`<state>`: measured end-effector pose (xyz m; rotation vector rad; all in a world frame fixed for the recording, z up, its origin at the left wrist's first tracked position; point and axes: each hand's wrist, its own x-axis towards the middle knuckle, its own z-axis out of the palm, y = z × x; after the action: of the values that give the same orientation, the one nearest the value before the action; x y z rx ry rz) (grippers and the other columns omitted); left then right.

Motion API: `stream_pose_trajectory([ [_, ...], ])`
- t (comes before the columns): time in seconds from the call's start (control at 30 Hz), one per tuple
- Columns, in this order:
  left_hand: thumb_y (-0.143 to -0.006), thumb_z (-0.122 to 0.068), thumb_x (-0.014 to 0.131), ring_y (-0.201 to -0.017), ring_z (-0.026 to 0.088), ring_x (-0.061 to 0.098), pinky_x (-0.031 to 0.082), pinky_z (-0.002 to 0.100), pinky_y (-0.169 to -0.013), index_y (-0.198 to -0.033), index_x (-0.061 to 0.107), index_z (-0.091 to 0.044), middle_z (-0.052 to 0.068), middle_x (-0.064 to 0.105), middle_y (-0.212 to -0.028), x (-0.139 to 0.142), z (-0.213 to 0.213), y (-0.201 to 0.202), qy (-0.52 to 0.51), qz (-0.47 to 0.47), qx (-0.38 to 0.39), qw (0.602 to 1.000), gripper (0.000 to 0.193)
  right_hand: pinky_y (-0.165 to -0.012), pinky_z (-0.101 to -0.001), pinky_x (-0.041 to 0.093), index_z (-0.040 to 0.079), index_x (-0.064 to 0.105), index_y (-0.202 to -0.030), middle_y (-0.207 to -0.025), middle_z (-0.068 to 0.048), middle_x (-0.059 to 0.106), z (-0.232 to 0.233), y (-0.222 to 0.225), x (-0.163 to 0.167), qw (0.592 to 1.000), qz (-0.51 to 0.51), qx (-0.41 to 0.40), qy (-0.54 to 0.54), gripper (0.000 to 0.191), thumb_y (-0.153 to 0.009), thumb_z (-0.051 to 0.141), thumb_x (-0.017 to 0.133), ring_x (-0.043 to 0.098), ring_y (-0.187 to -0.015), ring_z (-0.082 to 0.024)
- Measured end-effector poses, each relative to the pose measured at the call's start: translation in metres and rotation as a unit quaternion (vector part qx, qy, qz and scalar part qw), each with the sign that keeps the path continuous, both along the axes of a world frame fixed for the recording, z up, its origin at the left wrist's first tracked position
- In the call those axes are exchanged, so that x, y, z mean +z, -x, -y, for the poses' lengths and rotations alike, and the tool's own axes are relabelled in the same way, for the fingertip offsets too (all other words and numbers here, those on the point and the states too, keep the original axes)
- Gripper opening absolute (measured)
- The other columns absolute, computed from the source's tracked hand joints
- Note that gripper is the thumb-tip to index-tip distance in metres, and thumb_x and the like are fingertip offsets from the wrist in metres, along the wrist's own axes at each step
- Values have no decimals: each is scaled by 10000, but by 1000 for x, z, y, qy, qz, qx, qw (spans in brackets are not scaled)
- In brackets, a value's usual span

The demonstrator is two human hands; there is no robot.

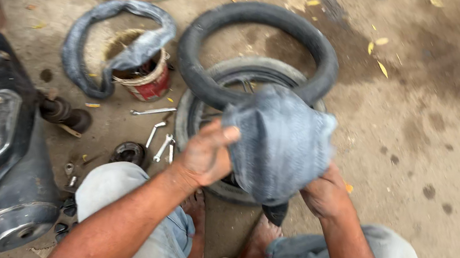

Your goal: The person removes a motorcycle tire from its rim using tire irons and hands. They pry the tire bead over the rim edge, rotate the wheel, and pull the tire off. After removal, they inspect the inner tube by stretching and folding it.

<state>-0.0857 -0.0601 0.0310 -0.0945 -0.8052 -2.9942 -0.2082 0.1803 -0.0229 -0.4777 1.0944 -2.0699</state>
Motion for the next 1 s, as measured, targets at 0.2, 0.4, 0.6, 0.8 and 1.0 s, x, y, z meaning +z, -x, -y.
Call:
stream_pose_trajectory([
  [0.2,-963,-167,749,-1339,247,574,441,430,-1180,-1500,495,65,148,613,-1402,-1,-23,-4,193,-58,-90,975,637,-1029,-441,553,-64,592,-1315,-1310,-213,666,8,13,19,990,-7,-117,79,352,-966,-84,635,680,-1183,-311],
  [0.4,-952,-186,756,-1401,246,511,386,413,-1230,-1537,428,57,155,551,-1469,10,-19,-6,210,-95,-14,973,714,-956,-329,555,24,595,-1267,-1241,-131,692,32,-2,11,964,-142,-174,-142,391,-889,22,692,676,-1108,-212],
  [0.6,-988,-328,710,-1509,275,431,339,417,-1293,-1576,371,35,185,482,-1550,19,-47,-26,501,-183,80,842,769,-871,-381,568,-39,637,-1204,-1090,-190,739,39,-3,24,781,-372,-267,-426,369,-860,43,742,710,-996,-264],
  [0.8,-1097,-371,590,-1238,237,634,532,384,-1134,-1417,585,-31,144,650,-1247,9,-69,-27,586,-165,90,788,467,-931,-405,563,-70,654,-1217,-1108,-204,754,41,7,-3,812,-372,-187,-410,413,-838,40,774,710,-1043,-280],
  [1.0,-1057,-269,675,-990,173,686,588,354,-927,-1122,697,-28,73,724,-1050,26,-1,3,282,-68,224,930,250,-992,-429,557,-102,671,-1231,-1126,-218,768,6,-5,-19,959,-167,22,-226,458,-816,36,806,711,-1091,-295],
])
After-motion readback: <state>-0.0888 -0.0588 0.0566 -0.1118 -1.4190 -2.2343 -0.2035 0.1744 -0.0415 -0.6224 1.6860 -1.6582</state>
